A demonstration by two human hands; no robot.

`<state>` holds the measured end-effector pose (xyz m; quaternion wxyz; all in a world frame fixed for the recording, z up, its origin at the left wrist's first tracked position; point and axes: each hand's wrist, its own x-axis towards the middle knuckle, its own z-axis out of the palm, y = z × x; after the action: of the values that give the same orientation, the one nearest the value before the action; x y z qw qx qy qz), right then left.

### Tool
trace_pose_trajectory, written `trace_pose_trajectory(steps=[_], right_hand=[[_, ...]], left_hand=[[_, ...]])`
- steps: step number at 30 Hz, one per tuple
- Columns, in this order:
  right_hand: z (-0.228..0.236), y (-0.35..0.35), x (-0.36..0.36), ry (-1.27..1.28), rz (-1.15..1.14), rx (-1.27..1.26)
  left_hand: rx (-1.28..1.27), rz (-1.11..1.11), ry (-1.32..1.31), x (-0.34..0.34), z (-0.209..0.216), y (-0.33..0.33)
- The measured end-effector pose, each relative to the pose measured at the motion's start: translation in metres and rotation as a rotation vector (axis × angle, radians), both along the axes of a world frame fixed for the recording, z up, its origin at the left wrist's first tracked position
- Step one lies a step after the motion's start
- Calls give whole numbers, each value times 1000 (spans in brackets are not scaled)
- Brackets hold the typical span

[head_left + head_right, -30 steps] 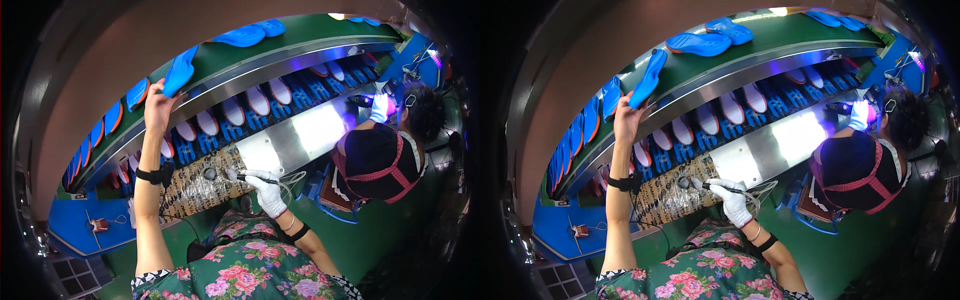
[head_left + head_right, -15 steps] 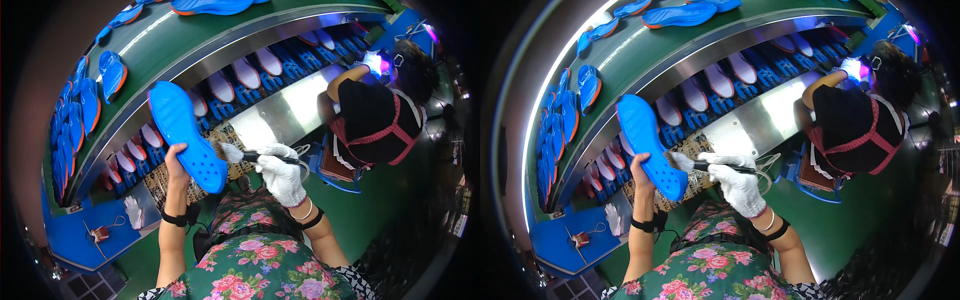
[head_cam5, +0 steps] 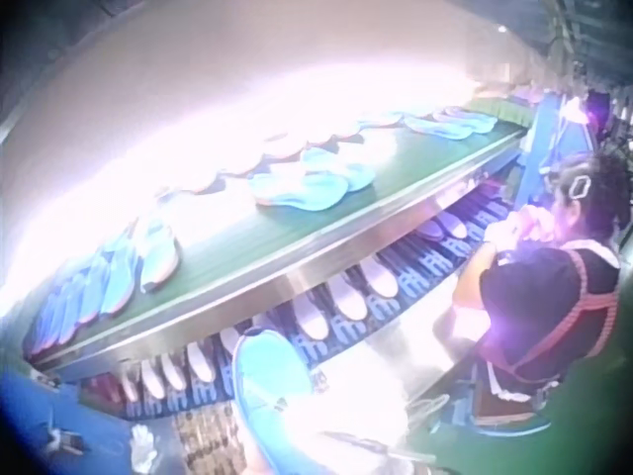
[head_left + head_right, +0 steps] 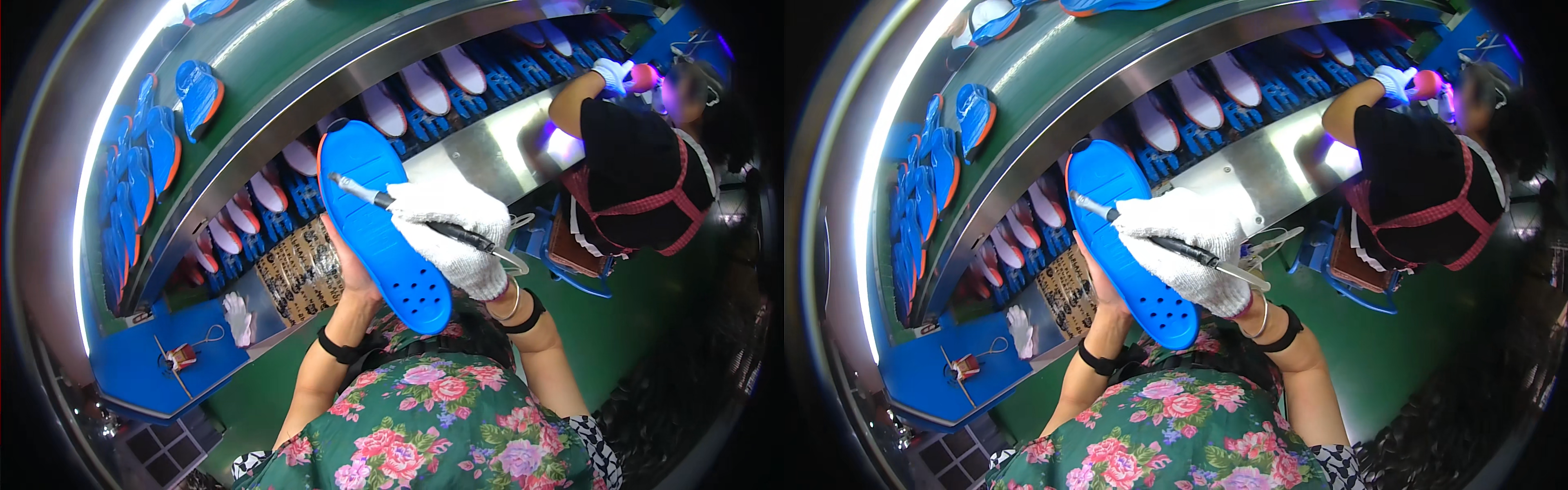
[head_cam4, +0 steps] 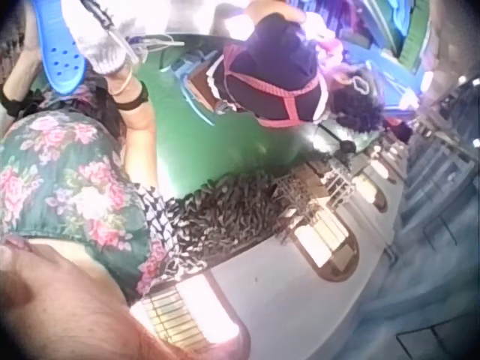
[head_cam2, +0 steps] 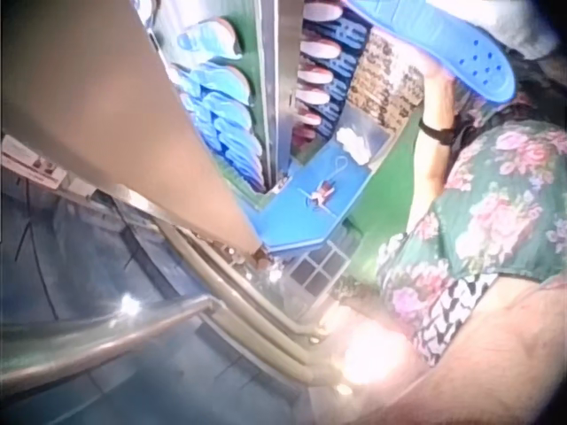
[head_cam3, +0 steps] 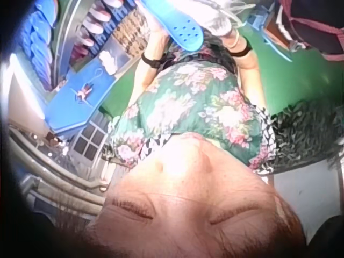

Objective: Applying glue to blue shoe soles with a brush at a manufacturing conveyor line.

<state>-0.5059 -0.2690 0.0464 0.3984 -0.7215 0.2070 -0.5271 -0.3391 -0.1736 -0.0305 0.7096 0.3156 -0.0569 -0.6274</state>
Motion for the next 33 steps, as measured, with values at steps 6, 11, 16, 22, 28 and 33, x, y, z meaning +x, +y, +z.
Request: trace_pose_trajectory(steps=[6, 11, 16, 22, 28, 33], right_hand=[[10, -17, 3, 86, -32, -178], [9, -12, 11, 184, -101, -383], [4, -14, 9, 77, -86, -183], [-2, -11, 7, 206, 78, -394], [-1, -11, -2, 37, 53, -207], [-1, 1, 2, 19, 216, -309]], left_hand=[[99, -5, -195, -20, 19, -6], [192, -78, -292, -22, 10, -8], [105, -51, -83, -10, -11, -9], [123, -156, -87, 0, -15, -9], [-186, -22, 49, 11, -49, -9], [48, -69, -85, 25, -85, 2]])
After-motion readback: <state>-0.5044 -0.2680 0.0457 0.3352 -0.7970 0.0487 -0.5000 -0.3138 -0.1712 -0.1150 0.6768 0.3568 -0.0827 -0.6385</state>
